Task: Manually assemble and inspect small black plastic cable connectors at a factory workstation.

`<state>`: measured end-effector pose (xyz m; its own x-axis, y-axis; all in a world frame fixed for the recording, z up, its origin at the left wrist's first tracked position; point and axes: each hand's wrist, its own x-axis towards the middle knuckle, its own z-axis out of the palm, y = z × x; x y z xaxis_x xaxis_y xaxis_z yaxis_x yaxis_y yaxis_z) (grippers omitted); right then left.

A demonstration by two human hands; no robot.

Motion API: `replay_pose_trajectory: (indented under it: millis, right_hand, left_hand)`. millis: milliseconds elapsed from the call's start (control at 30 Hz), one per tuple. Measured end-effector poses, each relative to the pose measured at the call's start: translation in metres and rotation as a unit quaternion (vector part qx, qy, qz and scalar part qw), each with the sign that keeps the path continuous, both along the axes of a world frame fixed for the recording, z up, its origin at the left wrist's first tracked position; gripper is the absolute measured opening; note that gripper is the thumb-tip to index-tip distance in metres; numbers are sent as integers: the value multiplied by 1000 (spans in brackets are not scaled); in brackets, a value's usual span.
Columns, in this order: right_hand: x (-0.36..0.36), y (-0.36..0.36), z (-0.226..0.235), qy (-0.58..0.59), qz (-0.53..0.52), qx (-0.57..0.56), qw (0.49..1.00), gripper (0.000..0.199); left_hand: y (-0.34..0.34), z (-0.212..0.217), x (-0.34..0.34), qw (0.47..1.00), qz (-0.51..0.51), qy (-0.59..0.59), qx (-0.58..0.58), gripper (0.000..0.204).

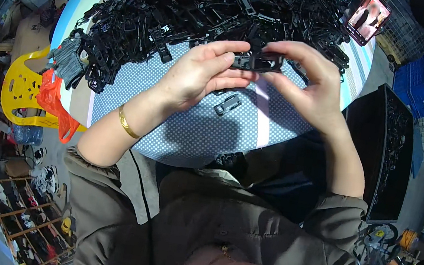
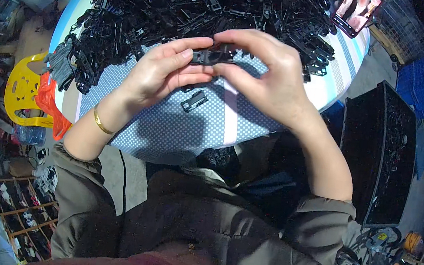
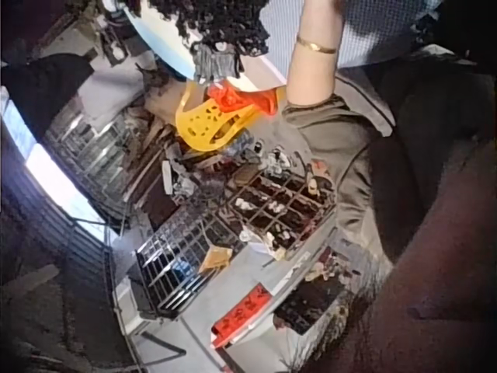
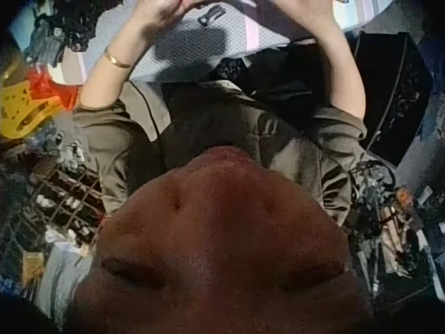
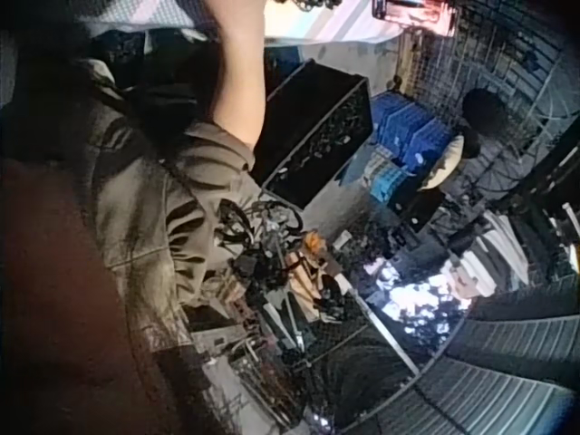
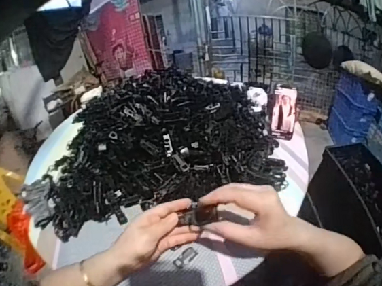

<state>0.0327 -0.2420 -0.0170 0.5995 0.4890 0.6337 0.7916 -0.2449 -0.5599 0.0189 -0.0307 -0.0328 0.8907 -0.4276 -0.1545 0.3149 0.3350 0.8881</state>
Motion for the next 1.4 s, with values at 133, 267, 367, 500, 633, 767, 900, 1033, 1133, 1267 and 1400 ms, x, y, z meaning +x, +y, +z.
replay_pose_trajectory:
  millis: [133, 267, 367, 500, 633, 767, 900, 1033, 1133, 1267, 1400]
  right_hand:
    - [3, 8, -10, -20, -18, 2, 1000, 32]
    - [3, 6, -8, -33, -3, -13, 999, 33]
    - [6, 7, -12, -51, 4, -9, 999, 32]
    - [6, 12, -16, -91, 7, -1, 996, 31]
    - [4, 17, -22, -8, 8, 37, 999, 36]
    - [-4, 16, -12, 266, 28, 93, 959, 34]
    - [-3, 13, -9, 315, 34, 56, 947, 31]
    - [3, 9, -4, 339, 65, 49, 937, 30]
    - [23, -4, -11, 459, 218, 157, 847, 38]
    - [-1, 14, -19, 177, 137, -69, 972, 25]
    - [-22, 38, -31, -65, 99, -167, 979, 29]
  left_hand:
    - [0, 0, -1, 999, -24, -16, -19, 37]
    - [0, -2, -2, 999, -17, -24, -34, 36]
    - [-1, -1, -5, 999, -1, -47, -15, 37]
    - [-1, 1, -7, 992, 24, -117, 49, 39]
    - [0, 4, -8, 989, 47, -128, 49, 42]
    - [1, 7, -9, 986, 54, -151, 51, 42]
    - [8, 11, -6, 975, 9, -198, 100, 47]
    - [11, 14, -2, 966, -3, -237, 102, 50]
    - [11, 27, -12, 956, -11, -284, 74, 34]
    - [-6, 24, -34, 816, -295, -455, 201, 14]
    - [-15, 1, -49, 699, -311, -606, 218, 22]
